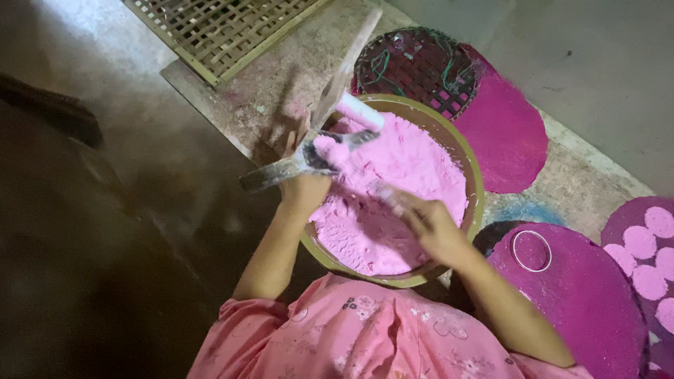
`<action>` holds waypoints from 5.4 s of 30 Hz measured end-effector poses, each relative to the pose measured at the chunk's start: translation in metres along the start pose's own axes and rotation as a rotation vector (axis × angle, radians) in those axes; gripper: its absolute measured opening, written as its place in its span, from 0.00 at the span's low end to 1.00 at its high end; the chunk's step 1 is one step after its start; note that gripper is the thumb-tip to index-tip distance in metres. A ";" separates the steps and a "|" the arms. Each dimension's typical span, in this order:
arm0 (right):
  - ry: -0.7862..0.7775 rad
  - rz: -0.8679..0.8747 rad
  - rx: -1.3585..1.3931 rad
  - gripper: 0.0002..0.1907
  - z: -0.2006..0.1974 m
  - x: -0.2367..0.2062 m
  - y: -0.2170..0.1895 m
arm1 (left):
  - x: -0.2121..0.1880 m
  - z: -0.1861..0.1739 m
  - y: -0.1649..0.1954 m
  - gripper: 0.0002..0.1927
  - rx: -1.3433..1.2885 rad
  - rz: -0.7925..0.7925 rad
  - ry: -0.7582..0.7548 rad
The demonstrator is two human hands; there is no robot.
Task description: The person scoops pink paste from a large basin into a handheld wooden mold, presses it with a plunger, and ejects the formed round discs onto round mesh trays, repeating the cycle and arranging the filled trays on the table.
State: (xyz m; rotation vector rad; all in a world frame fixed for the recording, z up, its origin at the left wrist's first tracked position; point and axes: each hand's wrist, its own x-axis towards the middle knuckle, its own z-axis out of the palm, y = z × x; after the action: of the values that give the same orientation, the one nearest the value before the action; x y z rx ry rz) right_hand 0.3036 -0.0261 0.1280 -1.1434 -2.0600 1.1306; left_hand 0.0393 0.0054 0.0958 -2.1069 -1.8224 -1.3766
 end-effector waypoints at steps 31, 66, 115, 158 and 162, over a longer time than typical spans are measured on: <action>-0.187 -0.208 -1.205 0.18 -0.076 0.001 -0.128 | -0.016 -0.008 -0.008 0.31 -0.294 -0.196 -0.467; -0.391 0.152 -0.006 0.32 0.034 -0.003 0.014 | -0.003 0.013 -0.056 0.22 -0.849 -0.591 0.011; 1.133 0.141 0.795 0.51 -0.031 -0.474 0.095 | -0.206 0.187 0.194 0.38 -1.240 -0.947 -1.087; 0.260 0.561 1.099 0.60 -0.036 -0.415 0.106 | -0.104 0.231 0.274 0.46 -2.411 -0.809 -1.430; 0.120 0.866 1.155 0.57 -0.066 -0.412 0.125 | -0.093 0.218 0.284 0.38 -2.645 -0.462 -1.339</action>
State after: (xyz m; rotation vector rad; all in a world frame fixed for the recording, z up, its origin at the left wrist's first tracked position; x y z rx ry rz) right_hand 0.6153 -0.3168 0.0371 -1.3379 -0.4469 2.1157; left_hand 0.4029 -0.0373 0.0469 0.3486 -0.4853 0.5082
